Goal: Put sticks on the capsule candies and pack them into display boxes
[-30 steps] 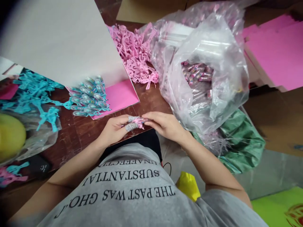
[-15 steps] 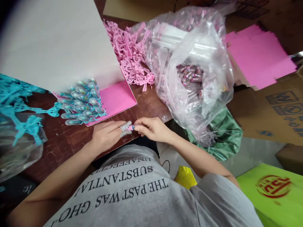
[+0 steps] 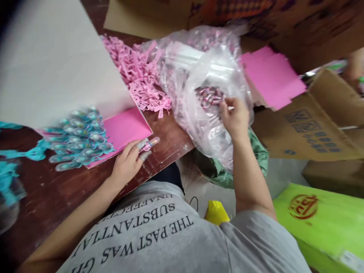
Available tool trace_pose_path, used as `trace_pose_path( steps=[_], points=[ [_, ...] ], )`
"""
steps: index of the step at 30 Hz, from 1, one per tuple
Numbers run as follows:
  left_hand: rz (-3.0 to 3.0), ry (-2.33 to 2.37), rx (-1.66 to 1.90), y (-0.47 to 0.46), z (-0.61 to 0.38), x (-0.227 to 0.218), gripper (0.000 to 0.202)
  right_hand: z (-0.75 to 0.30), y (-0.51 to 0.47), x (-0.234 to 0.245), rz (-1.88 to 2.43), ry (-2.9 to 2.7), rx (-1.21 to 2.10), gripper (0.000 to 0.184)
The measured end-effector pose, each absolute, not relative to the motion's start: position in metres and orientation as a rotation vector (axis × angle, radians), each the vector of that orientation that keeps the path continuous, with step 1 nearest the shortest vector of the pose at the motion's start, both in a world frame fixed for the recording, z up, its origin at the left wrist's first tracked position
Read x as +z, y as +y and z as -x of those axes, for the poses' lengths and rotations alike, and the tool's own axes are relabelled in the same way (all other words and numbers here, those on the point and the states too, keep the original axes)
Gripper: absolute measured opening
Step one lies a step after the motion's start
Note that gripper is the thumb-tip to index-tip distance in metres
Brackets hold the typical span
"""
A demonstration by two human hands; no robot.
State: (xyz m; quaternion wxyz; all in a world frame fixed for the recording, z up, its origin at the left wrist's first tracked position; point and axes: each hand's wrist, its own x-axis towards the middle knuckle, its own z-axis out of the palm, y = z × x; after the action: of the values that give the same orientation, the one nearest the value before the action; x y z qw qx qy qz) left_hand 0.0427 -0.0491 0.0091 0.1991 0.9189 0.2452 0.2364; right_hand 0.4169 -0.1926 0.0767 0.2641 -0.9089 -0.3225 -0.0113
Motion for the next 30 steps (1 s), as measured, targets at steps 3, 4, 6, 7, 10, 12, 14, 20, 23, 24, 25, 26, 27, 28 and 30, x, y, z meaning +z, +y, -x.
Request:
trace_pose_path(
  steps=[3,4,6,7,10,12,14,20,23,24,25,26,27,28,30],
  points=[
    [-2.757,0.622,0.795,-0.041,-0.061,-0.006,0.029,-0.465,-0.203,0.056,2.857,-0.753,0.031,0.038],
    [-2.795,0.602,0.794,-0.038,-0.065,-0.010,0.031,-0.471,-0.205,0.048,2.893,-0.727,0.059,0.039],
    [-2.837,0.582,0.742,-0.034,-0.064,-0.017,0.035,-0.472,-0.208,0.032,2.881,-0.712,0.068,0.042],
    [-2.844,0.574,0.714,-0.033,-0.061,-0.020,0.036,-0.470,-0.209,0.025,2.866,-0.722,0.066,0.044],
    [-2.827,0.539,0.635,-0.033,-0.042,-0.025,0.033,-0.465,-0.211,0.011,2.802,-0.784,0.053,0.046],
    [-2.776,0.536,0.632,-0.035,-0.029,-0.022,0.029,-0.467,-0.213,0.010,2.764,-0.820,0.062,0.040],
    [-2.671,0.597,0.666,-0.039,-0.019,-0.011,0.024,-0.467,-0.214,0.015,2.721,-0.858,0.080,0.030],
    [-1.872,0.974,0.449,-0.063,-0.023,0.054,0.036,-0.396,-0.192,0.058,2.308,-1.266,0.105,0.036],
    [-1.547,0.874,0.486,-0.063,-0.033,0.069,0.037,-0.331,-0.172,0.080,1.635,-1.809,0.250,0.034],
    [-1.479,0.852,0.498,-0.062,-0.034,0.070,0.037,-0.311,-0.165,0.085,1.473,-1.904,0.329,0.034],
    [-1.425,0.839,0.506,-0.061,-0.034,0.071,0.036,-0.294,-0.159,0.088,1.380,-1.959,0.410,0.034],
    [-1.383,0.835,0.513,-0.060,-0.032,0.071,0.036,-0.280,-0.154,0.090,1.333,-1.987,0.474,0.032],
    [-1.349,0.834,0.517,-0.060,-0.029,0.071,0.035,-0.270,-0.149,0.091,1.316,-2.001,0.511,0.031],
    [-1.325,0.831,0.521,-0.060,-0.026,0.070,0.035,-0.262,-0.145,0.091,1.311,-2.012,0.526,0.028],
    [-1.300,0.817,0.536,-0.060,-0.019,0.070,0.033,-0.254,-0.139,0.091,1.299,-2.051,0.510,0.025]
  ],
)
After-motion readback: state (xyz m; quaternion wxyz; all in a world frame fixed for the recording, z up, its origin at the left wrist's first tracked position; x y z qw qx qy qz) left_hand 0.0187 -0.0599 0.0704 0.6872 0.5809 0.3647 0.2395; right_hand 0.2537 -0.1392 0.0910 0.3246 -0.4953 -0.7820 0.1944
